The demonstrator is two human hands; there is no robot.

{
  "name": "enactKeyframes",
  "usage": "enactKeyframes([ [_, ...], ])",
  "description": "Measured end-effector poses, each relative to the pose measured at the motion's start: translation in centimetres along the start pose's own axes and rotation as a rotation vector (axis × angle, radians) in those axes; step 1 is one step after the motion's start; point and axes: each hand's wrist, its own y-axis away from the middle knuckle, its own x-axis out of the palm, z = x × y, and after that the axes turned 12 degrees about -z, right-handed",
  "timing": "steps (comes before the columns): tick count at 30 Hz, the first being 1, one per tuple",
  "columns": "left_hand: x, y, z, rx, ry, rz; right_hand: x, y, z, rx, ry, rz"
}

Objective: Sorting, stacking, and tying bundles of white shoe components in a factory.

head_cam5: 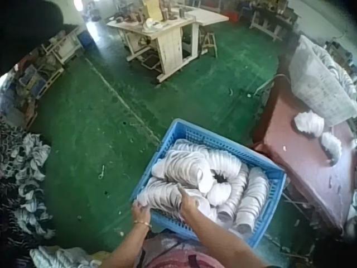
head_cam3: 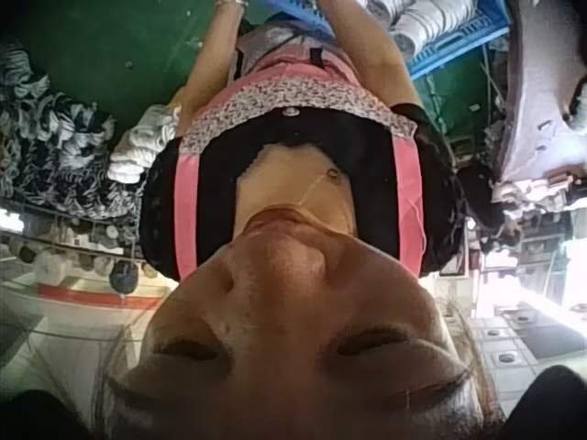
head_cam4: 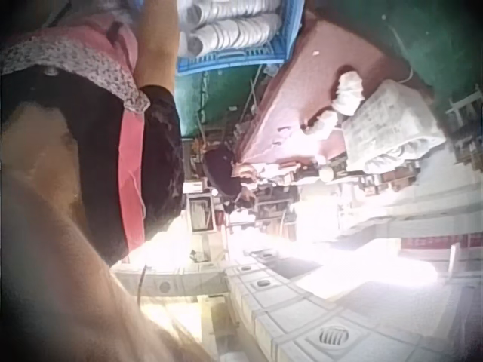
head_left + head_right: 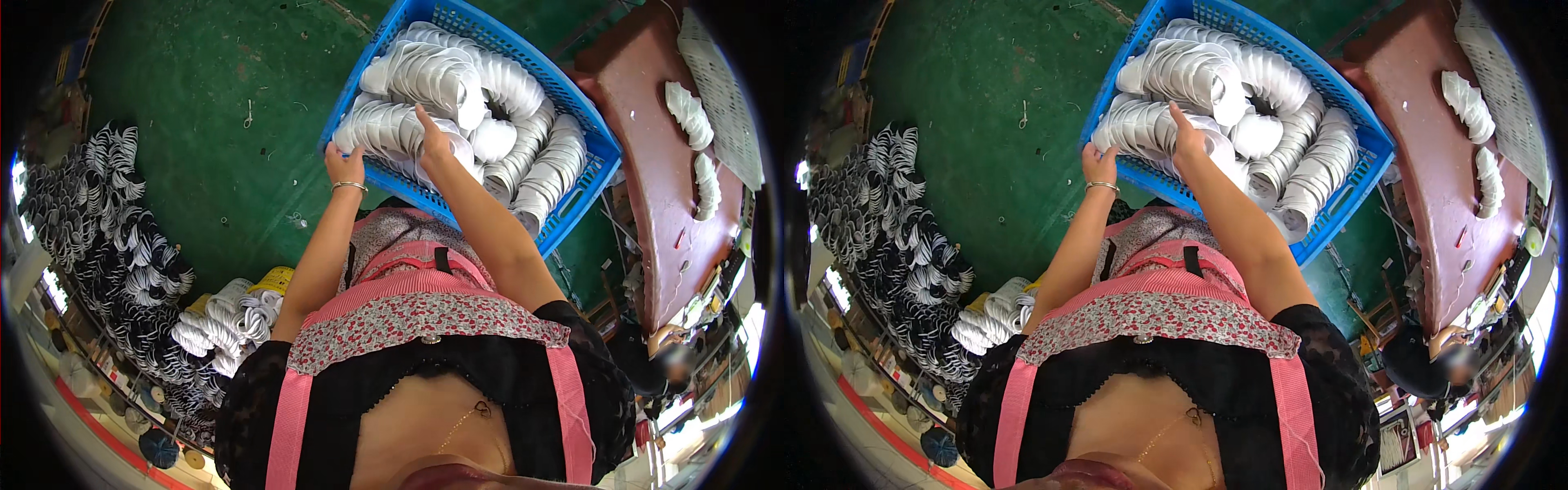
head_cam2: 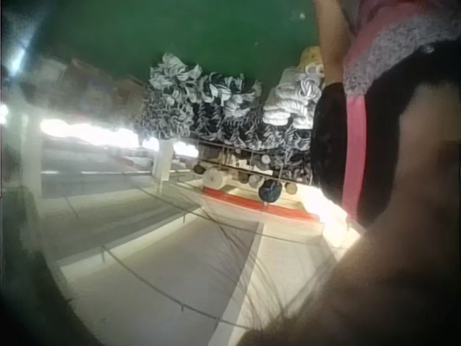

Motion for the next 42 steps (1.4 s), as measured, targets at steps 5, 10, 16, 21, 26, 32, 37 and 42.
enactKeyframes([
  [5,-1.2,-1.8,-4.3,-0.125,-0.216,0.217,0.0,-1.1,-0.5,-0.081,0.102,-0.022],
  [10,-3.3,-2.2,-3.9,-0.114,-0.092,0.206,-1.7,3.6,1.0,-0.019,0.065,0.288],
  [16,-4.6,0.6,-3.5,0.001,0.095,0.258,-2.5,5.3,0.9,-0.073,0.114,0.309],
  [21,-5.7,5.4,-7.2,0.223,0.33,0.144,-5.5,8.1,1.2,-0.126,0.132,0.367],
  [26,-7.2,9.7,-13.4,0.732,0.265,0.344,-11.2,14.1,5.2,-0.143,-0.137,0.353],
  [32,-7.8,17.5,-21.3,0.853,0.21,0.619,-22.2,17.1,9.3,-0.279,-0.309,0.381],
  [37,-6.4,27.8,-25.7,0.819,0.339,0.867,-34.4,18.6,11.6,-0.39,-0.43,0.537],
  [42,-2.6,43.1,-27.3,0.924,0.486,1.009,-48.6,21.1,13.0,-0.53,-0.584,0.479],
])
